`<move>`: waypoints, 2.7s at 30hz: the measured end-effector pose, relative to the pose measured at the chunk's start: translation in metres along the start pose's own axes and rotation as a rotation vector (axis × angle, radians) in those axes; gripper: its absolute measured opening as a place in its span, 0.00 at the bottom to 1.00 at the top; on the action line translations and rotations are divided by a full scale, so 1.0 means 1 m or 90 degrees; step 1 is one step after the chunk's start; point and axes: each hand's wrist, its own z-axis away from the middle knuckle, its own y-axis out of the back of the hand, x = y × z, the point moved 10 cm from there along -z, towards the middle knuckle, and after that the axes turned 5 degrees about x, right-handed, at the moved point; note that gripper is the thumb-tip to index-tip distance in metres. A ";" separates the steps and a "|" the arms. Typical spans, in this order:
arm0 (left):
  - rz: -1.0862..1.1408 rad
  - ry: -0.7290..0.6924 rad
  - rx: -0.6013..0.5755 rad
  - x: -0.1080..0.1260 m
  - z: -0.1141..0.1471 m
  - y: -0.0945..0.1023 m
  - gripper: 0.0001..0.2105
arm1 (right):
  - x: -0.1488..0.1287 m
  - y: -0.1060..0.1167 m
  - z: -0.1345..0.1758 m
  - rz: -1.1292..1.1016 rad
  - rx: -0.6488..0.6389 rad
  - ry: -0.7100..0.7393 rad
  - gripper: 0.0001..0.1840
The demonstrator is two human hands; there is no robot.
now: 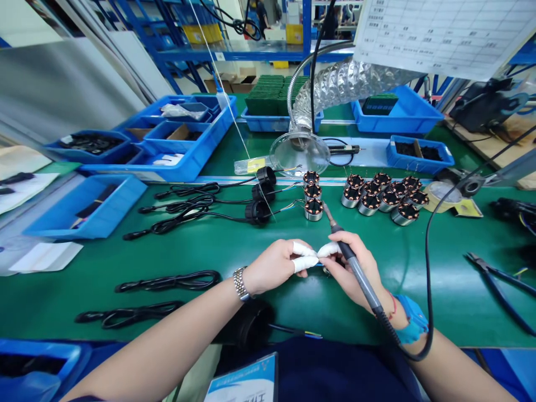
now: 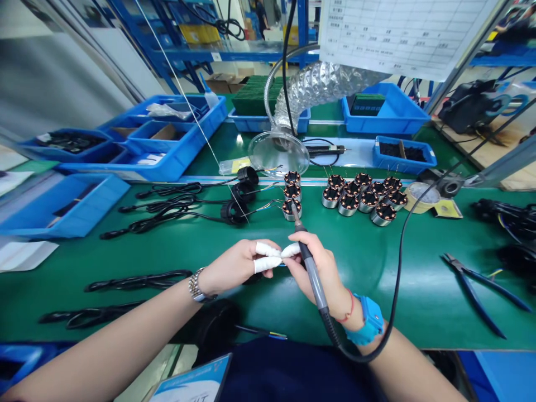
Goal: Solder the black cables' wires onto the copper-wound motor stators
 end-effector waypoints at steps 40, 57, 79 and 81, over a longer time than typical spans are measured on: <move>-0.178 -0.095 0.041 -0.002 -0.010 0.008 0.04 | -0.042 0.051 0.019 0.107 -0.070 0.145 0.13; -0.206 -0.085 0.039 -0.001 -0.012 0.009 0.04 | -0.026 0.045 0.017 0.045 -0.091 0.073 0.13; -0.208 -0.069 0.047 0.001 -0.013 0.010 0.04 | -0.024 0.042 0.018 0.058 -0.097 0.086 0.12; -0.207 -0.072 0.047 0.001 -0.014 0.010 0.04 | -0.025 0.041 0.018 0.060 -0.103 0.089 0.13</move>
